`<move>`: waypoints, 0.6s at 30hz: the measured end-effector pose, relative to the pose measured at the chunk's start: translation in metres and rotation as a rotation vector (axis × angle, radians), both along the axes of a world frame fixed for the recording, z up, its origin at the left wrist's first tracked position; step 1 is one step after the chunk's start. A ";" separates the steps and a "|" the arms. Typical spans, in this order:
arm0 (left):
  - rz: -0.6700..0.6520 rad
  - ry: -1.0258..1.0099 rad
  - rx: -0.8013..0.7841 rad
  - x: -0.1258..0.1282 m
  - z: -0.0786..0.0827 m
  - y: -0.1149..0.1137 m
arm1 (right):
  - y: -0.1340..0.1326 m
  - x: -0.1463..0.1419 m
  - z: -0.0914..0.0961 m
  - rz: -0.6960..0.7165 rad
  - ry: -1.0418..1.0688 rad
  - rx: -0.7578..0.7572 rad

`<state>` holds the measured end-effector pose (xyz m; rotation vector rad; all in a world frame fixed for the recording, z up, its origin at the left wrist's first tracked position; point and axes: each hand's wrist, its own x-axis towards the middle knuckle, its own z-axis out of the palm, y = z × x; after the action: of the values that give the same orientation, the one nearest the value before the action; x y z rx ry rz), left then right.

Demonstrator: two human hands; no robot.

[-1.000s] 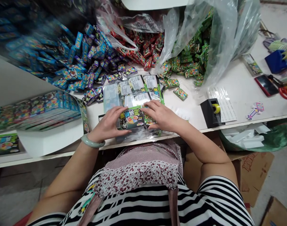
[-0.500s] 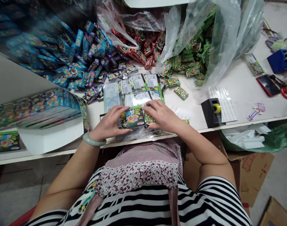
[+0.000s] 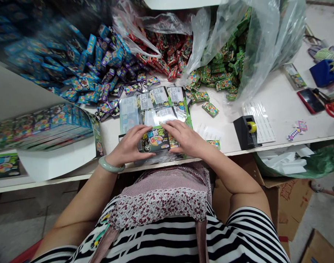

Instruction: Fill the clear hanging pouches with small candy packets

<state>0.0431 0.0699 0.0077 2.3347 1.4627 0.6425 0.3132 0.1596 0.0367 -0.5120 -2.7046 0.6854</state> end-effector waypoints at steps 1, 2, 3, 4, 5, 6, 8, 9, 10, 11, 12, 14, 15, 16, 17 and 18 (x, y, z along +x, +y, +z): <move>0.001 -0.009 -0.002 0.000 0.000 0.000 | -0.001 -0.001 -0.001 0.006 0.034 -0.016; 0.010 -0.016 0.000 0.000 0.000 0.000 | -0.002 -0.002 -0.003 0.001 0.077 -0.029; 0.028 -0.020 0.004 -0.001 0.000 -0.001 | -0.003 -0.003 -0.005 -0.026 0.121 -0.035; 0.053 -0.020 0.010 -0.001 0.000 -0.001 | -0.004 -0.004 -0.006 -0.075 0.154 -0.037; 0.081 -0.019 0.015 -0.002 0.000 -0.001 | -0.006 -0.004 -0.008 -0.138 0.165 -0.036; 0.107 -0.017 0.018 -0.002 0.000 -0.001 | -0.008 -0.005 -0.010 -0.203 0.153 -0.036; 0.134 -0.016 0.019 -0.002 -0.001 -0.001 | -0.014 -0.008 -0.014 -0.285 0.088 -0.046; 0.135 -0.019 0.020 -0.002 -0.002 0.000 | -0.017 -0.009 -0.016 -0.297 0.068 -0.054; 0.138 -0.027 0.023 -0.002 -0.003 0.000 | -0.019 -0.010 -0.018 -0.305 0.077 -0.065; 0.146 -0.036 0.029 -0.002 -0.003 0.000 | -0.019 -0.012 -0.019 -0.323 0.118 -0.082; 0.161 -0.045 0.038 -0.003 -0.004 0.000 | -0.017 -0.013 -0.020 -0.353 0.183 -0.105; 0.202 -0.055 0.057 -0.006 -0.005 -0.002 | -0.003 -0.019 -0.021 -0.434 0.332 -0.175; 0.228 -0.056 0.065 -0.008 -0.004 -0.002 | 0.009 -0.024 -0.021 -0.467 0.382 -0.221; 0.254 -0.058 0.074 -0.010 -0.004 -0.004 | 0.025 -0.032 -0.021 -0.484 0.404 -0.266; 0.276 -0.062 0.083 -0.012 -0.003 -0.005 | 0.044 -0.044 -0.021 -0.487 0.396 -0.302; 0.292 -0.069 0.093 -0.014 -0.002 -0.006 | 0.065 -0.058 -0.021 -0.485 0.356 -0.324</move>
<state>0.0290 0.0643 0.0059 2.1581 1.7944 0.8737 0.2556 0.2247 0.0157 -0.9765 -2.0374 0.9640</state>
